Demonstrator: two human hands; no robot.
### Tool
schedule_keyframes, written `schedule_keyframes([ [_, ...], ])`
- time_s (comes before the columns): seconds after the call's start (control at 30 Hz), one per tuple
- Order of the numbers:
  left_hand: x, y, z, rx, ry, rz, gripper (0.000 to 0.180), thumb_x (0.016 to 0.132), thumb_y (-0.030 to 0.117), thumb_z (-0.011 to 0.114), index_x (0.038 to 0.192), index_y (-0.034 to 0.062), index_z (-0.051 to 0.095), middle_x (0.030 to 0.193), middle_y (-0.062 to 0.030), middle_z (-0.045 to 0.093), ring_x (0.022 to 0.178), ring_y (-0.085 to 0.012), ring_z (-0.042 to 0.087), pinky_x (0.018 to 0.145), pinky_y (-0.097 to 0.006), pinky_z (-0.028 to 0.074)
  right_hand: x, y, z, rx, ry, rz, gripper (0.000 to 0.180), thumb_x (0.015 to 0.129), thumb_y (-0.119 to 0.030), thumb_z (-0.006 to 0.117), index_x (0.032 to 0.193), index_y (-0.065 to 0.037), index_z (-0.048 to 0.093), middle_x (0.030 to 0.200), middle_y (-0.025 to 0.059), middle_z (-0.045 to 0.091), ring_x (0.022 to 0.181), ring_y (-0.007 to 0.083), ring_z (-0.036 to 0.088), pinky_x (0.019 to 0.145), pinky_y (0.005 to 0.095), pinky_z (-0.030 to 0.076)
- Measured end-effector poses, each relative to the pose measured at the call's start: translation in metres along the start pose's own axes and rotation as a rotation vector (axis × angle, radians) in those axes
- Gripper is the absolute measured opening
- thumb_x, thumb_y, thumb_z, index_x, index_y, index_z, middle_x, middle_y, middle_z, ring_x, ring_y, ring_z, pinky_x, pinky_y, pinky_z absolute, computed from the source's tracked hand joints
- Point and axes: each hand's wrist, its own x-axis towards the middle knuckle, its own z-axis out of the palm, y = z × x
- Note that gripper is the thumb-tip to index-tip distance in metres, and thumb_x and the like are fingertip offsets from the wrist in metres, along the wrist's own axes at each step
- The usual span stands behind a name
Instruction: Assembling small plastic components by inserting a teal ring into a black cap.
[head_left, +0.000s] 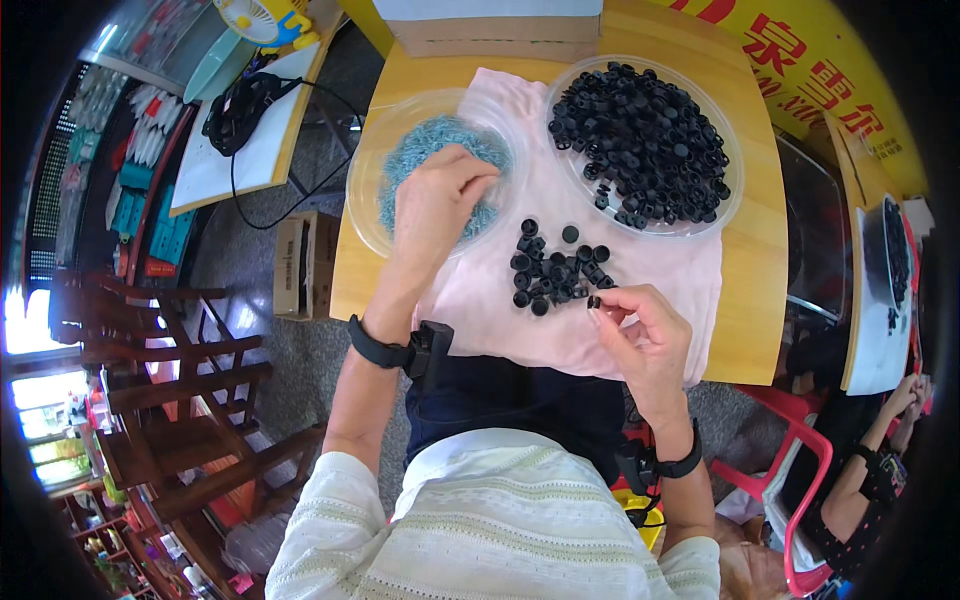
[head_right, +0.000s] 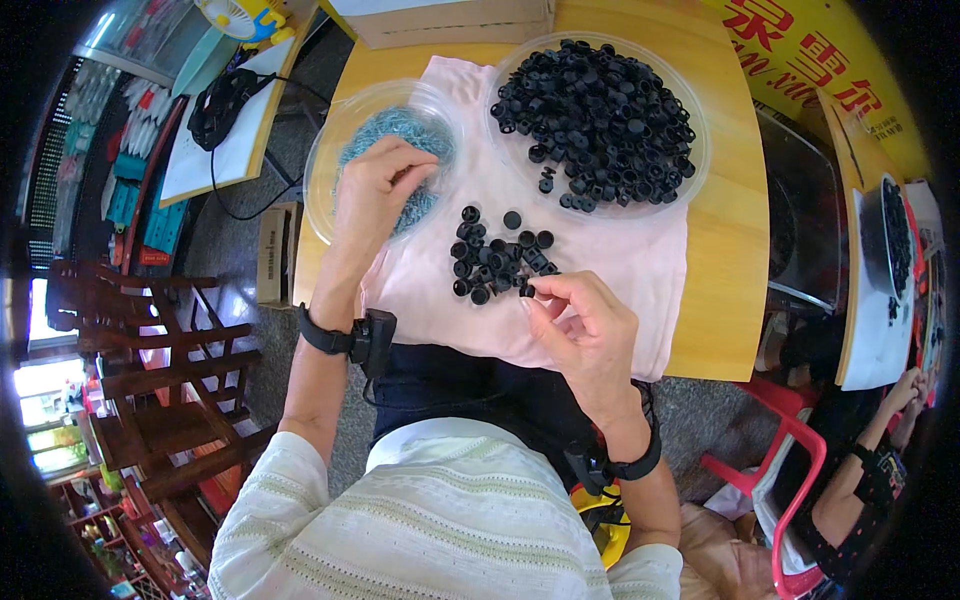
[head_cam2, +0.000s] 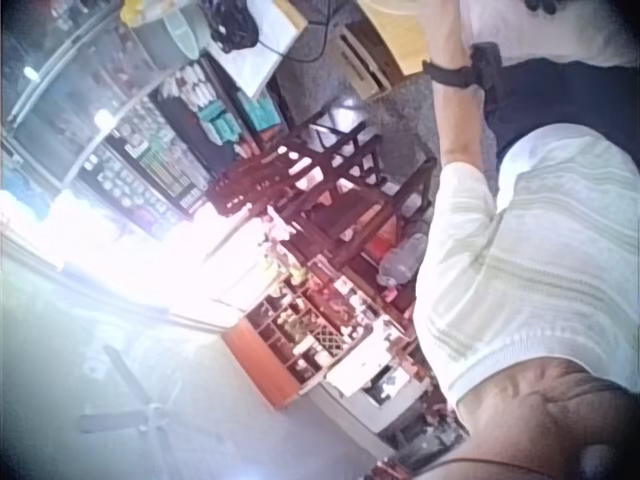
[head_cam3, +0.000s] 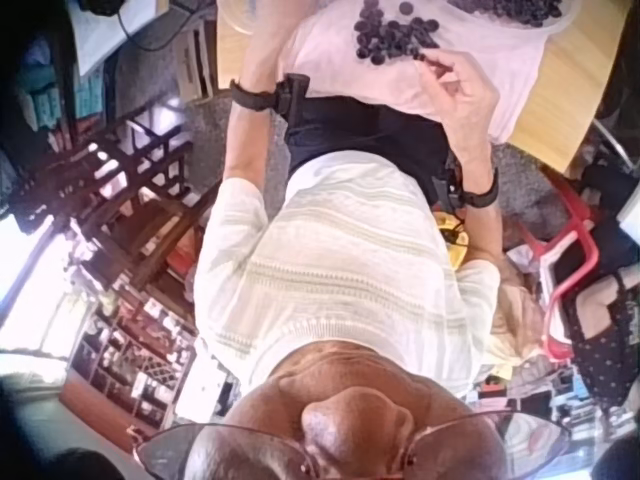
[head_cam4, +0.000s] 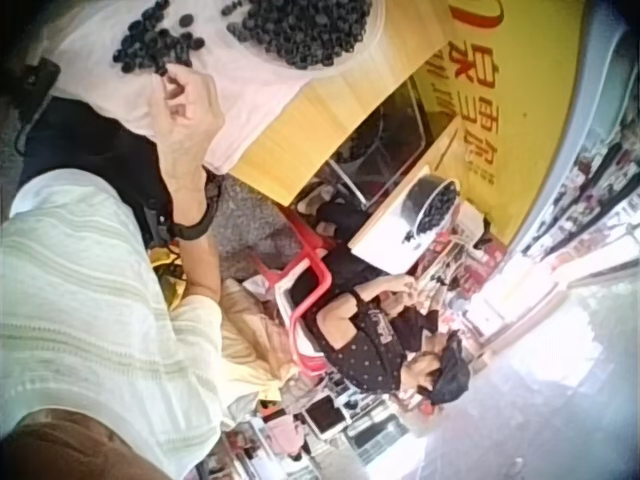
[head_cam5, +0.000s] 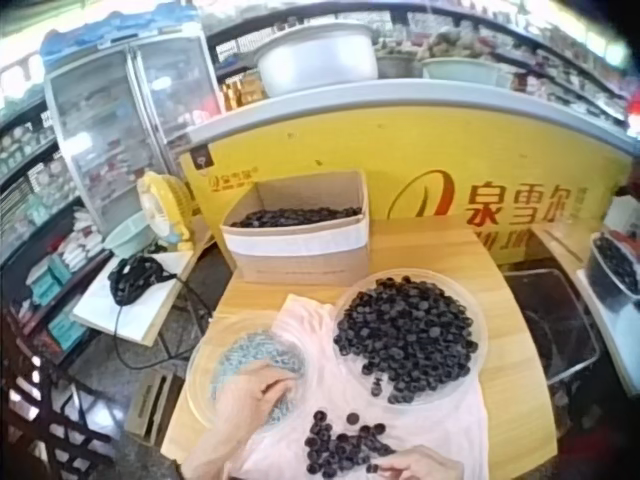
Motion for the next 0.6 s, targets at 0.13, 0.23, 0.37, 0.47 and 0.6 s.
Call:
schedule_keyframes([
  [0.13,0.000,-0.002,-0.008,-0.204,0.045,-0.087,0.007,0.080,0.006,0.065,0.085,0.0023,0.067,0.081,-0.0084,0.063,0.071,-0.0207,0.062,0.064,-0.029,0.048,-0.001,0.000,0.000,-0.011,-0.037,-0.020,0.015,0.078,0.001,0.068,0.092,0.000,0.064,0.084,0.0055,0.061,0.068,0.0068,0.056,0.053,0.0185,0.047],
  [0.23,-0.002,-0.005,-0.011,-0.469,0.062,-0.230,0.008,0.083,0.004,0.063,0.089,-0.0007,0.065,0.082,-0.0071,0.065,0.071,-0.0142,0.062,0.063,-0.026,0.047,-0.002,-0.007,0.004,0.013,-0.024,-0.001,0.015,0.078,0.000,0.068,0.092,0.000,0.064,0.085,0.0054,0.061,0.068,0.0072,0.057,0.053,0.0186,0.047],
  [0.37,-0.010,-0.003,-0.021,-0.952,0.020,-0.405,0.009,0.086,0.002,0.061,0.094,-0.0023,0.063,0.087,-0.0041,0.066,0.071,-0.0087,0.060,0.065,-0.022,0.047,-0.005,-0.009,0.004,0.003,-0.028,-0.001,0.015,0.079,-0.002,0.068,0.093,0.000,0.064,0.086,0.0054,0.062,0.069,0.0076,0.057,0.054,0.0191,0.047],
  [0.47,-0.021,0.002,-0.025,-0.944,0.055,-0.381,0.008,0.086,0.001,0.061,0.093,-0.0026,0.063,0.087,-0.0066,0.066,0.072,-0.0104,0.061,0.067,-0.022,0.048,-0.004,-0.011,0.004,0.050,-0.030,0.027,0.015,0.080,-0.004,0.068,0.094,-0.001,0.064,0.087,0.0055,0.062,0.070,0.0077,0.057,0.056,0.0198,0.048],
  [0.6,-0.029,-0.003,-0.031,-0.173,0.152,-0.084,0.009,0.085,-0.001,0.061,0.094,-0.0034,0.063,0.087,-0.0075,0.066,0.075,-0.0118,0.062,0.069,-0.023,0.050,-0.003,-0.012,0.005,0.030,-0.042,-0.004,0.017,0.081,-0.005,0.067,0.097,0.000,0.065,0.087,0.0052,0.062,0.071,0.0072,0.057,0.056,0.0197,0.048],
])
